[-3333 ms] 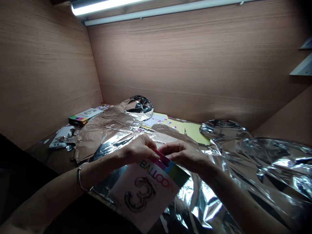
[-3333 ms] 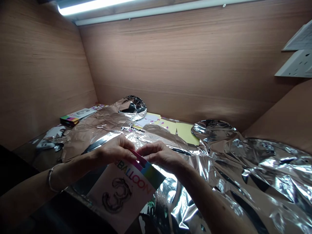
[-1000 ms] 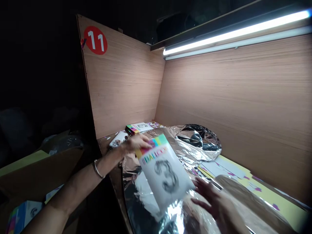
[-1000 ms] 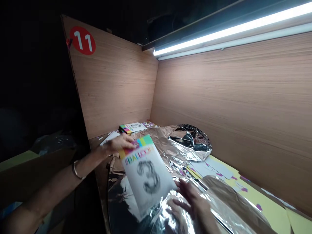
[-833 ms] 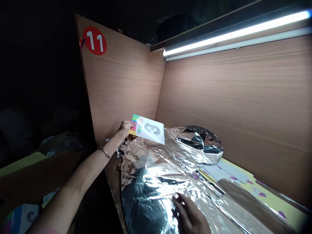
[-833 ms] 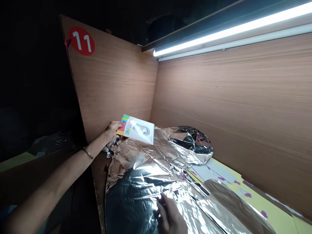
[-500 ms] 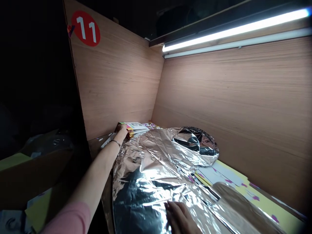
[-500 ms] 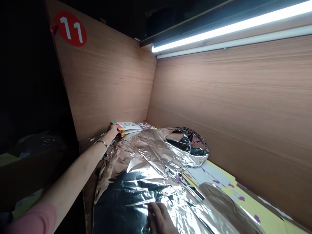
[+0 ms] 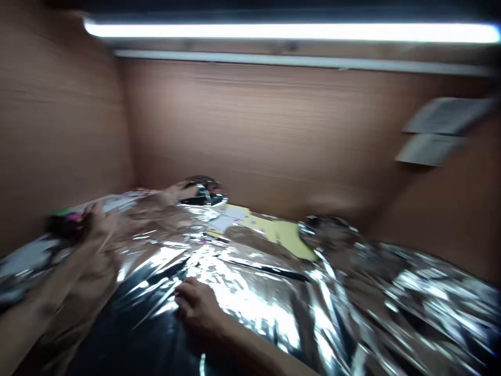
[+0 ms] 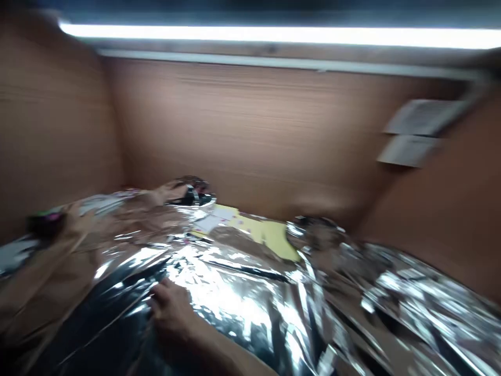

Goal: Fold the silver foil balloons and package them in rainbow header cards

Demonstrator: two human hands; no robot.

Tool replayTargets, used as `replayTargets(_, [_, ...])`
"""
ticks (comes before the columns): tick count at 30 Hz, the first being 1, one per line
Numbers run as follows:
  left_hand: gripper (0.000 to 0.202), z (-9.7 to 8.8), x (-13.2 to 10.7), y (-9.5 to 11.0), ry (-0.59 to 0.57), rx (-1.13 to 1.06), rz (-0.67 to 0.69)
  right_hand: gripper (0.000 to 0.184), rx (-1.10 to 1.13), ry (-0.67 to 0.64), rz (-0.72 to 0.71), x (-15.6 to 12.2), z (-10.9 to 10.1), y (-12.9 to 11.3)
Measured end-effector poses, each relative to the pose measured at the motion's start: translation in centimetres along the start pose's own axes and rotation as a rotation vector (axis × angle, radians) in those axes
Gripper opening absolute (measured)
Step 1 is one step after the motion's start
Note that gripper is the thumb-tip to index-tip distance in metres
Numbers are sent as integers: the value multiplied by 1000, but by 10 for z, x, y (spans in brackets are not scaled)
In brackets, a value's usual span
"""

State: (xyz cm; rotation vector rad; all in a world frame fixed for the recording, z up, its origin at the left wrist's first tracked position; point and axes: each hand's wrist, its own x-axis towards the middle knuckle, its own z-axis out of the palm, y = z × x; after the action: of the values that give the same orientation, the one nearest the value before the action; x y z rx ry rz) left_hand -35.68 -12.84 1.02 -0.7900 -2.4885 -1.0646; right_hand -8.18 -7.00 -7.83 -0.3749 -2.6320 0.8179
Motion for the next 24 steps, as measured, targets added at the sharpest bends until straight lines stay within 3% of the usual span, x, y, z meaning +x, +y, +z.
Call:
replayTargets(2, [35,39,-19,15,-108,-66,141,10,-75,1,17,5,-25,3])
replayTargets(4, [36,77,-49,31,-258,-94,416,22,-230,-4,-51,0,-59,10])
replayTargets(6, [35,107,-85,47,-391,-140,586,25,-378,68,-58,-21,-96,21])
replayTargets(8, [37,125,-117,66,-477,-173,670,28,-523,178,53,-53,-133,38])
replayTargets(13, [39,137,-171,111,-573,-201,754,28,-815,420,549,-163,-216,104])
replayTargets(17, [34,140,-203,128,-572,-241,853,25,-1015,615,948,-255,-262,140])
replayTargets(20, [35,142,-216,133,-574,-213,911,25,-1101,699,1192,-306,-275,151])
replayTargets(24, [32,143,-218,133,-572,-194,953,24,-1142,689,1332,-333,-270,159])
